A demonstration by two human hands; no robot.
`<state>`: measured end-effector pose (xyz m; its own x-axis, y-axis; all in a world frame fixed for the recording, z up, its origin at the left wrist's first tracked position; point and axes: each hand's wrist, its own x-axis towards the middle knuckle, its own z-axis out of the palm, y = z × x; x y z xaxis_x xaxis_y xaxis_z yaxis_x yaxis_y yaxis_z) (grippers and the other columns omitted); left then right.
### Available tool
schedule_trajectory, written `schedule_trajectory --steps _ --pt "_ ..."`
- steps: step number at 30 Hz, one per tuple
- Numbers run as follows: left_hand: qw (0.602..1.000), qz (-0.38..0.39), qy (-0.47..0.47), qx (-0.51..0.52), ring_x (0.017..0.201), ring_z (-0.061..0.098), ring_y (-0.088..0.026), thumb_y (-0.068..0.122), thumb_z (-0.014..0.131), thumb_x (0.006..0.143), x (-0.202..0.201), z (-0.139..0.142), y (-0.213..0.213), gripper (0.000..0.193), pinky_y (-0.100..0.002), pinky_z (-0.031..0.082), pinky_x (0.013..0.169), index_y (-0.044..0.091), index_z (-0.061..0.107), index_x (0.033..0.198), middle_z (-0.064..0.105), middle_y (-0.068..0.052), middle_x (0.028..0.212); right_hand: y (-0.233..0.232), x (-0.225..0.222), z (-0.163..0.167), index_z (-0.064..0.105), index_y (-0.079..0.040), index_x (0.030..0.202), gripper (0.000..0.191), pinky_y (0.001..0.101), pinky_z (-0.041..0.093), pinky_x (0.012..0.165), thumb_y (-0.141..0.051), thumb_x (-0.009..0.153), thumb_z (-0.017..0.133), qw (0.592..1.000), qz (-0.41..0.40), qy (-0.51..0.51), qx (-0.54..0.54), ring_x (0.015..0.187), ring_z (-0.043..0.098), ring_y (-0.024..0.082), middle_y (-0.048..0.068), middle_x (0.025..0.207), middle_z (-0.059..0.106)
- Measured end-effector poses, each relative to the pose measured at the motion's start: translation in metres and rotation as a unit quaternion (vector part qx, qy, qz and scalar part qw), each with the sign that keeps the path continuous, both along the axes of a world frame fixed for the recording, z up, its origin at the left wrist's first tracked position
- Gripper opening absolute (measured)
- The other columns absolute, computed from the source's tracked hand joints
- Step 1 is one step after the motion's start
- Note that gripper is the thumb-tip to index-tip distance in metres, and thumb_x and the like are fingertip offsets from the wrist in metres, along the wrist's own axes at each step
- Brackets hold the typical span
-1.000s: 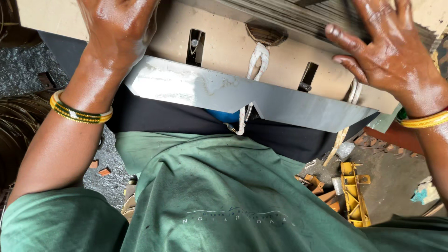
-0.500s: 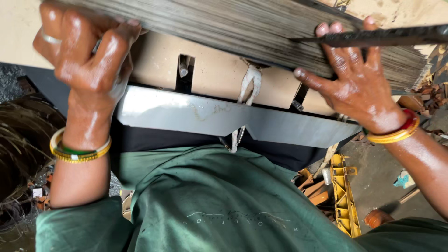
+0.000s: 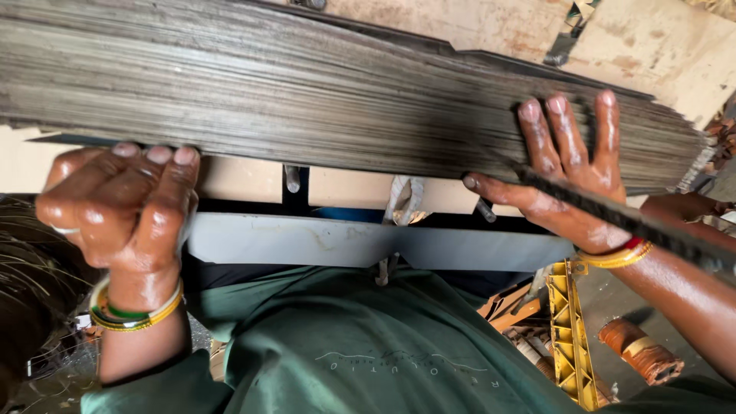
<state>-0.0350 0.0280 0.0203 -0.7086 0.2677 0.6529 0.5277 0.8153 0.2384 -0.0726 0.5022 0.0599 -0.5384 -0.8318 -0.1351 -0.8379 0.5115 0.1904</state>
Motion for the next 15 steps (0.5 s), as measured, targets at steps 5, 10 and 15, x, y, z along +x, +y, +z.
schedule_trajectory --steps 5,10,15 --pt "1.000 -0.011 0.009 -0.025 0.094 0.056 -0.023 0.000 0.090 0.080 0.002 -0.011 -0.009 0.017 -0.035 0.053 0.070 0.007 0.075 0.084 0.055 -0.003 0.079 0.000 -0.002 -0.004 0.035 -0.058 0.164 0.063 0.0737 0.023 0.123 -0.051 0.110 0.067 1.000 0.016 0.013 -0.007 0.160 0.024 0.046 0.029 0.172 0.022" --pt "0.999 0.013 0.030 -0.023 0.096 0.059 -0.024 0.003 0.092 0.086 0.004 -0.007 0.001 0.019 -0.037 0.055 0.075 0.010 0.075 0.088 0.063 -0.004 0.088 -0.008 -0.002 0.000 0.043 -0.046 0.163 0.057 0.0730 0.028 0.121 -0.050 0.111 0.067 0.998 0.023 0.064 -0.007 0.156 0.033 0.048 0.031 0.171 0.031" --pt "0.994 0.043 -0.003 -0.098 0.104 0.060 -0.031 0.005 0.085 0.087 0.019 0.017 0.011 0.025 -0.047 0.051 0.087 0.009 0.072 0.108 0.062 -0.010 0.111 -0.023 0.018 0.026 0.046 -0.037 0.160 0.066 0.0701 0.036 0.111 -0.025 0.103 0.075 0.999 -0.014 0.041 -0.002 0.151 0.042 0.044 0.028 0.164 0.044"
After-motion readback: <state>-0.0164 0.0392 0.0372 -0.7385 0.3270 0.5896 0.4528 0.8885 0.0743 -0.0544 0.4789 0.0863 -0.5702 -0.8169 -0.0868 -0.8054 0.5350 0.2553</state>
